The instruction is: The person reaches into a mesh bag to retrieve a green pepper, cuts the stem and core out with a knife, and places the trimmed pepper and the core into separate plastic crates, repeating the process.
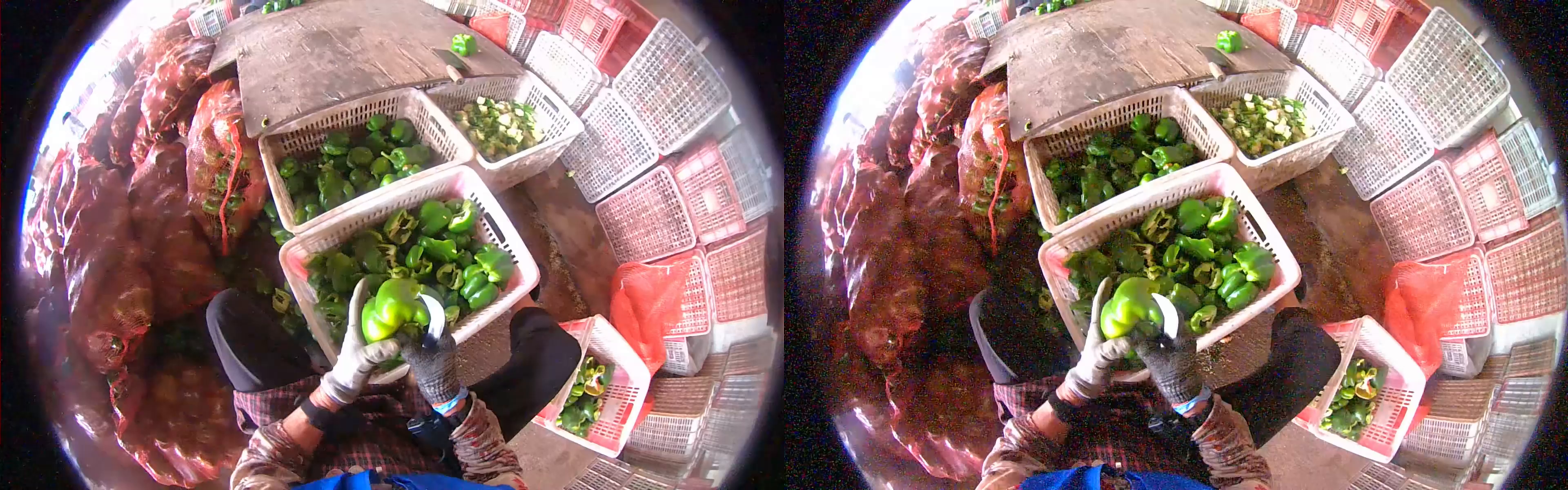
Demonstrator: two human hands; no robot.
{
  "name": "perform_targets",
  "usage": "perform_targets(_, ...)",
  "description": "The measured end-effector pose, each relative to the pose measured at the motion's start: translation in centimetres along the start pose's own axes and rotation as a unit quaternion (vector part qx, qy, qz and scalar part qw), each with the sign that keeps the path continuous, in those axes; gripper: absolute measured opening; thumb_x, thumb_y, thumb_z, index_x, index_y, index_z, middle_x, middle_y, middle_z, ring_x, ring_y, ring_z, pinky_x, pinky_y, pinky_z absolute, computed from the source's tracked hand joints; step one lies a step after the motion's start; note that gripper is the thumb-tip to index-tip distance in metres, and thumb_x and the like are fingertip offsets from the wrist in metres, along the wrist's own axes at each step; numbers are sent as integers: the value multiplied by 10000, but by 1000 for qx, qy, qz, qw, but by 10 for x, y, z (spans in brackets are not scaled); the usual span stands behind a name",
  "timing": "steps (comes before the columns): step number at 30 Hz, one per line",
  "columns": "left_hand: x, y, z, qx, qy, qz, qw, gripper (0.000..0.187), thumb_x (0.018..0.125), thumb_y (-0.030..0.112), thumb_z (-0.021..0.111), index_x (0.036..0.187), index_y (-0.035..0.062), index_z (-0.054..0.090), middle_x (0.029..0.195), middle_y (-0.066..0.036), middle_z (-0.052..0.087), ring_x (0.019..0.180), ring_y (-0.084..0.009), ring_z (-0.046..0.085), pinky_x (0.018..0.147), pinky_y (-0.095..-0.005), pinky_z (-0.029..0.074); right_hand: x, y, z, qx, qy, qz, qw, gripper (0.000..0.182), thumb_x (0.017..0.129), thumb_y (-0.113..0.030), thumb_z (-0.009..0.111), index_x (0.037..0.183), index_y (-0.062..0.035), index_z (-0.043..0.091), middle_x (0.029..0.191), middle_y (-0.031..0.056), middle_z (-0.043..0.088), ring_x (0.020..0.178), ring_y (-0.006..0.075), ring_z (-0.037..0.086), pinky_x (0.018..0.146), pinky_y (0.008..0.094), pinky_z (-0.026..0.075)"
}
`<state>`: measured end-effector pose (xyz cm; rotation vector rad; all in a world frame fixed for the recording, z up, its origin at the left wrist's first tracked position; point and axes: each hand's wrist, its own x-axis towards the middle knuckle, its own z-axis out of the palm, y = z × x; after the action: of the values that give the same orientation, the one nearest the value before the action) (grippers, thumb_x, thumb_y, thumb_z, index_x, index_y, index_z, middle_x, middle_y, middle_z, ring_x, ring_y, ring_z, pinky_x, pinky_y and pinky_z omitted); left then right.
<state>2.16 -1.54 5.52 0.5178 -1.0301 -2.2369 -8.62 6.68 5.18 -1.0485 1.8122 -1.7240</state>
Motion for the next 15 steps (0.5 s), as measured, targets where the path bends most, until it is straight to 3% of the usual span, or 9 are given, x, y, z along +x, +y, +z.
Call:
perform_targets(3,0,2,5,19,14,18,1000,1142,661,200,860,1505,102,96,1435,-122,334,1276,-233,400,1066,-362,346,-5,-6,-8,-59,-42,41,997,607,787,-243,767,1263,-1,479,1132,155,591,1026,275,590,884,370,480)
perform_targets(4,-1,5,12,7,34,10,999,1038,651,150,858,1467,82,219,1354,-105,430,1212,-208,458,1033,-343,384,-2,-7,-12,-44,-66,50,996,638,777,-286,772,1258,-4,463,1124,160,592,1005,284,594,868,381,484)
perform_targets(7,-2,-4,6,19,8,-19,1000,931,637,115,856,1403,59,330,1277,-82,501,1168,-188,494,1005,-328,410,-7,13,-20,-172,-79,-56,980,745,724,-433,788,1251,-53,423,1061,168,627,897,345,648,721,397,523)
perform_targets(8,-2,-4,5,72,2,-12,997,803,645,119,841,1327,42,422,1211,-65,550,1108,-182,534,978,-323,432,-13,10,-22,-110,-74,45,990,625,710,-429,802,1120,-48,524,969,144,647,830,276,651,695,374,521)
perform_targets(11,6,-7,-2,25,-43,-90,995,743,659,120,816,1303,39,453,1179,-72,567,1070,-176,552,952,-318,450,-16,4,-33,-92,-141,144,975,502,768,-380,765,1059,-17,575,925,132,644,807,314,619,699,394,511)
perform_targets(12,2,-5,4,-2,-25,-111,994,640,731,181,739,1290,21,471,1170,-96,585,1052,-198,580,932,-334,472,-15,17,-35,-3,-147,174,974,426,748,-375,779,946,-31,625,760,64,647,657,222,620,581,354,502)
perform_targets(13,1,-10,-1,-90,-17,-180,979,621,750,202,714,1289,13,470,1170,-105,589,1050,-210,586,933,-343,475,-13,17,-44,70,-169,355,917,358,753,-365,768,852,-41,651,648,12,621,558,124,590,508,291,478)
perform_targets(15,-1,-24,-14,-263,-2,-302,916,591,789,245,665,1289,-3,469,1172,-123,596,1047,-234,598,934,-359,480,-5,1,-52,62,-291,341,892,329,777,-342,746,867,-35,668,618,-8,609,514,66,559,468,234,447)
